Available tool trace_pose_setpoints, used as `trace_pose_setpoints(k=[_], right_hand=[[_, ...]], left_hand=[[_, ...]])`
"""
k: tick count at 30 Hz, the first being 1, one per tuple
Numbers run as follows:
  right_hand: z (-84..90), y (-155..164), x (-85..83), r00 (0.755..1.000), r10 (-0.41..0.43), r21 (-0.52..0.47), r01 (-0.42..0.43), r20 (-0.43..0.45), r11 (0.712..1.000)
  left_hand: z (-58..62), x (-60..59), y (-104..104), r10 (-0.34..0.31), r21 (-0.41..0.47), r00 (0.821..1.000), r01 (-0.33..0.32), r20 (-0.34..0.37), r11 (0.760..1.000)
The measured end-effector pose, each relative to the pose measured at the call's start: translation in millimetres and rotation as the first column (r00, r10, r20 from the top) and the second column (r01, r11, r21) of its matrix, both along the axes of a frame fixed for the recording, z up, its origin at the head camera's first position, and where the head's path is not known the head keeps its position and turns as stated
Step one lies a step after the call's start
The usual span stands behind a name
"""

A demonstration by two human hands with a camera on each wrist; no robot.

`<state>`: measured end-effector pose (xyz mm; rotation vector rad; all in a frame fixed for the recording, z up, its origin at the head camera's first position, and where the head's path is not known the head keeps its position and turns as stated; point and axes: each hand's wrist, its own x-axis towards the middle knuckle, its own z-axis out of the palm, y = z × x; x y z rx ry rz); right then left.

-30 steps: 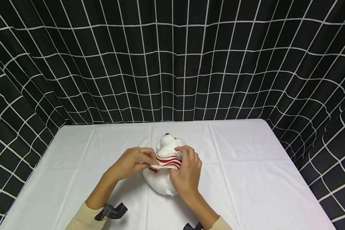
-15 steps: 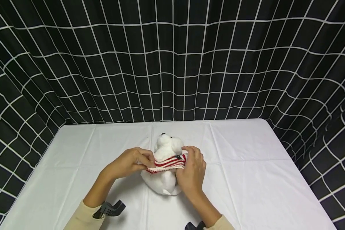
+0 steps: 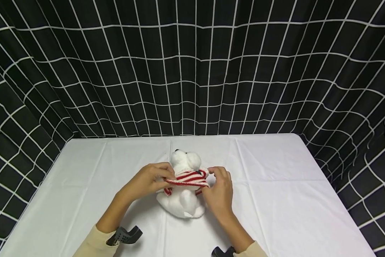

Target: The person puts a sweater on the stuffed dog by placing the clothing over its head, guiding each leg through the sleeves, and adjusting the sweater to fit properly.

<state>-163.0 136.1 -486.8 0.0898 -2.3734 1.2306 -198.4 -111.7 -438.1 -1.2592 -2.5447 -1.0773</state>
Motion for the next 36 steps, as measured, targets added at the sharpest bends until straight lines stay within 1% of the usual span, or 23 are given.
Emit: trace_pose_setpoints(k=[3,5,9,13,16,22,25,29,30,32,36], right_hand=[[1.4,0,-1.0,0.999,0.031,0.001,-0.031,-0.041,1.0],[3.9,-1,-1.6,0.997,0.067,-0.001,-0.067,-0.049,0.998],[10.0,-3,-2.4,0.992,0.126,-0.007,-0.127,-0.028,0.992],[12.9,-3,-3.1,0.99,0.139,-0.019,-0.139,-0.009,0.99],[13.7,-1,-3.3,0.99,0.14,-0.033,-0.14,-0.004,0.99],[16.2,3,-4.0,0.99,0.141,-0.055,-0.142,-0.025,0.988],[19.0,4,-2.9,0.989,0.15,-0.091,-0.15,-0.01,0.984],[23.2,4,-0.3,0.98,0.197,-0.141,-0.194,0.006,0.971],[24.1,4,0.2,0.977,0.211,-0.147,-0.209,-0.002,0.967],[24.5,4,0.5,0.969,0.243,-0.129,-0.246,-0.043,0.961],[24.8,5,0.1,0.941,0.29,-0.056,-0.303,-0.173,0.951]], left_hand=[[-2.8,2.4,7,0.039,0.007,0.999,-0.039,-0.037,0.999],[-4.9,3.8,12,0.074,0.005,0.995,-0.074,-0.071,0.997],[-8.7,4.0,21,0.151,0.005,0.979,-0.152,-0.136,0.988],[-8.7,2.9,28,0.185,0.03,0.969,-0.182,-0.162,0.983],[-9.2,1.8,32,0.194,0.068,0.967,-0.186,-0.165,0.98],[-12.8,-1.3,42,0.215,0.138,0.962,-0.193,-0.167,0.971],[-13.0,-1.0,46,0.229,0.165,0.962,-0.205,-0.147,0.965],[-11.2,1.6,50,0.263,0.178,0.959,-0.242,-0.108,0.954],[-10.6,2.5,51,0.274,0.176,0.957,-0.254,-0.099,0.951],[-8.9,4.2,54,0.287,0.165,0.954,-0.27,-0.088,0.949],[-5.3,6.5,58,0.285,0.151,0.954,-0.269,-0.098,0.951]])
